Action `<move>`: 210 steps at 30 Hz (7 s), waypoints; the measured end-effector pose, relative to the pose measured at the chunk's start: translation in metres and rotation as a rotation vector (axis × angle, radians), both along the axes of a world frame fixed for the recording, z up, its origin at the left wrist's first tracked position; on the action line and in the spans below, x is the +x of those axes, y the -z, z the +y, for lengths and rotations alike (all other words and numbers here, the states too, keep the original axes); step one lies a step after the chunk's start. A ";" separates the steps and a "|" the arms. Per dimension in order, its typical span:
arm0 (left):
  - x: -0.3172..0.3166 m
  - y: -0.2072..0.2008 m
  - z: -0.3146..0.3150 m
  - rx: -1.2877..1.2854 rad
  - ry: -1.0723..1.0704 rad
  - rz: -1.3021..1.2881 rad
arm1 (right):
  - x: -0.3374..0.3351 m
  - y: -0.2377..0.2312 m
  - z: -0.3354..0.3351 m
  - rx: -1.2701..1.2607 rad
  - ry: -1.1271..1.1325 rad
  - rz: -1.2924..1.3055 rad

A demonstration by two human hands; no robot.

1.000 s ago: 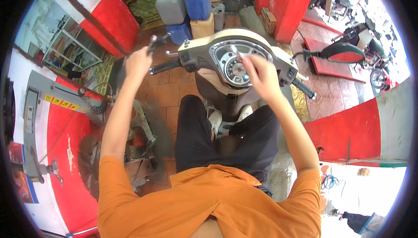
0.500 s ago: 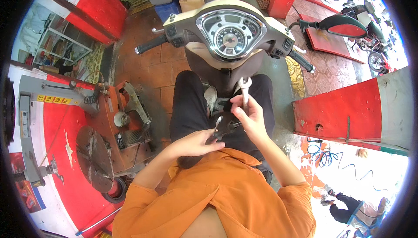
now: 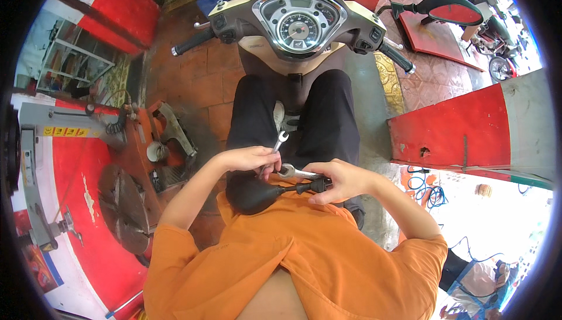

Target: The person unscrews a side mirror from the handlebar of a scooter using a wrench and then reattaches it by hand and with the wrench.

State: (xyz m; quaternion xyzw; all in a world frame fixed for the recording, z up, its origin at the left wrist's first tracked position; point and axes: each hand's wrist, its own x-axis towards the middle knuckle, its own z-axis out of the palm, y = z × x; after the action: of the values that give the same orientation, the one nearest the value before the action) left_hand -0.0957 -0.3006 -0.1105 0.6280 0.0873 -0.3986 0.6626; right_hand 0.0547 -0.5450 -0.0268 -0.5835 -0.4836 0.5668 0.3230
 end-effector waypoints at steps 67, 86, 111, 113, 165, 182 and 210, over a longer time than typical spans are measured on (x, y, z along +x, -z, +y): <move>-0.060 -0.064 -0.071 0.314 -0.763 -0.879 | -0.040 0.060 0.048 0.070 0.295 1.293; 0.066 -0.171 0.131 0.610 -1.185 -1.150 | -0.011 0.034 0.090 0.124 0.663 0.690; 0.180 -0.132 0.220 1.013 -1.083 -1.323 | 0.018 0.030 0.090 0.211 0.630 0.490; 0.179 -0.131 0.212 1.044 -1.035 -1.324 | 0.016 0.030 0.092 0.232 0.637 0.482; 0.167 -0.129 0.212 1.331 -0.915 -1.610 | 0.112 -0.032 0.324 0.390 0.506 -1.237; 0.165 -0.127 0.209 1.384 -0.936 -1.547 | 0.130 -0.048 0.317 0.468 0.260 -1.355; 0.169 -0.122 0.214 1.352 -0.930 -1.612 | 0.111 -0.042 0.293 0.430 0.416 -1.365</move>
State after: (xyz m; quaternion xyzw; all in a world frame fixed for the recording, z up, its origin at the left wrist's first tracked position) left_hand 0.0732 -0.0864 0.0120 0.8346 0.0576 0.5304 0.1368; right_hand 0.1657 -0.2524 0.0157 -0.8092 -0.5566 -0.1015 0.1587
